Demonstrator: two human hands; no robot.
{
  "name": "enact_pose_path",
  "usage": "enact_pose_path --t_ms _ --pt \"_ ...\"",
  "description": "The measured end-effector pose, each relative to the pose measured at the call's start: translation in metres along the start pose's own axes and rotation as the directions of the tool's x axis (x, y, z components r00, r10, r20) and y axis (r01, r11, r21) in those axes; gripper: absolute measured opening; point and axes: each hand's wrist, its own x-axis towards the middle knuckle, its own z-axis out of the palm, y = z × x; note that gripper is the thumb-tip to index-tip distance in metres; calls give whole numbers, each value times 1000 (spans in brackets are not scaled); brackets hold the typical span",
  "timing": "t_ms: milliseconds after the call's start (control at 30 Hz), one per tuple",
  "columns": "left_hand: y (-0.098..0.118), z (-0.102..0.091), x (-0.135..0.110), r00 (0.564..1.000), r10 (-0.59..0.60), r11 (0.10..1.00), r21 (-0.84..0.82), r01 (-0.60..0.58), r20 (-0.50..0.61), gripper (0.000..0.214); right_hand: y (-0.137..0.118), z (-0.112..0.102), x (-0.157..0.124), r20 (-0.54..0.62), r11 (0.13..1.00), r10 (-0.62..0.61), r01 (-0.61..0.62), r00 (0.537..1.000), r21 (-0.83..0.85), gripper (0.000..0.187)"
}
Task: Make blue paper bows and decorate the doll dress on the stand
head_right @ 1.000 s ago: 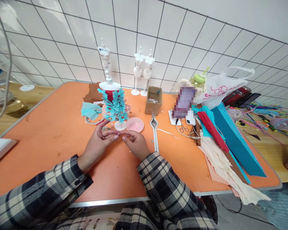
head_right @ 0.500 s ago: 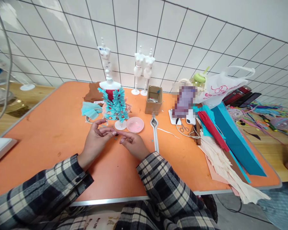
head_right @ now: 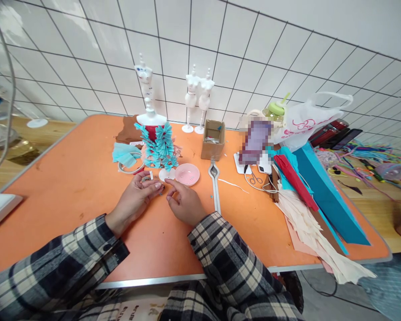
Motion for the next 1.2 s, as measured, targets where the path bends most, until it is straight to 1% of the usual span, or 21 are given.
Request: enact_pose_path --t_ms 100,167,267,333,400,467,600,867,933,1067,1133,1200 --pt "0 -1 1 999 -33 997 -67 33 -2 58 0 -1 0 -9 1000 20 -19 1000 20 48" --pt "0 -1 0 999 -49 995 -83 48 -8 52 -2 -3 0 -52 1000 -1 1 999 -2 46" --pt "1 0 -3 995 -99 991 -96 98 -11 44 -4 -6 1 -169 992 -94 78 981 -96 35" --pt "1 1 -4 991 -134 984 -120 133 -3 40 -4 -8 2 -212 980 -158 127 964 -155 28" --pt "1 1 -4 987 -160 974 -157 161 22 37 -4 -8 2 -216 974 -179 142 960 -176 28" --pt "1 2 -5 983 -177 965 -189 185 57 35 -3 -6 2 -205 976 -167 132 964 -175 29" --pt "-1 2 -6 978 -186 957 -210 201 91 39 -2 -4 1 -184 981 -157 132 970 -144 30" --pt "-4 -1 -6 983 -157 974 -150 170 98 46 -2 -3 0 -134 976 -165 142 977 -164 30" --pt "-4 -1 -6 982 -158 973 -152 172 99 45 -3 -4 -1 -157 976 -165 138 974 -170 28" --pt "-2 1 -7 979 -183 965 -176 195 86 46 -6 -7 -1 -287 982 -121 71 950 -176 23" --pt "-2 0 -7 978 -186 965 -171 200 92 46 -7 -8 0 -281 977 -144 91 949 -193 22" --pt "-3 0 -7 978 -179 971 -140 193 109 47 -7 -8 0 -225 962 -192 137 955 -236 20"
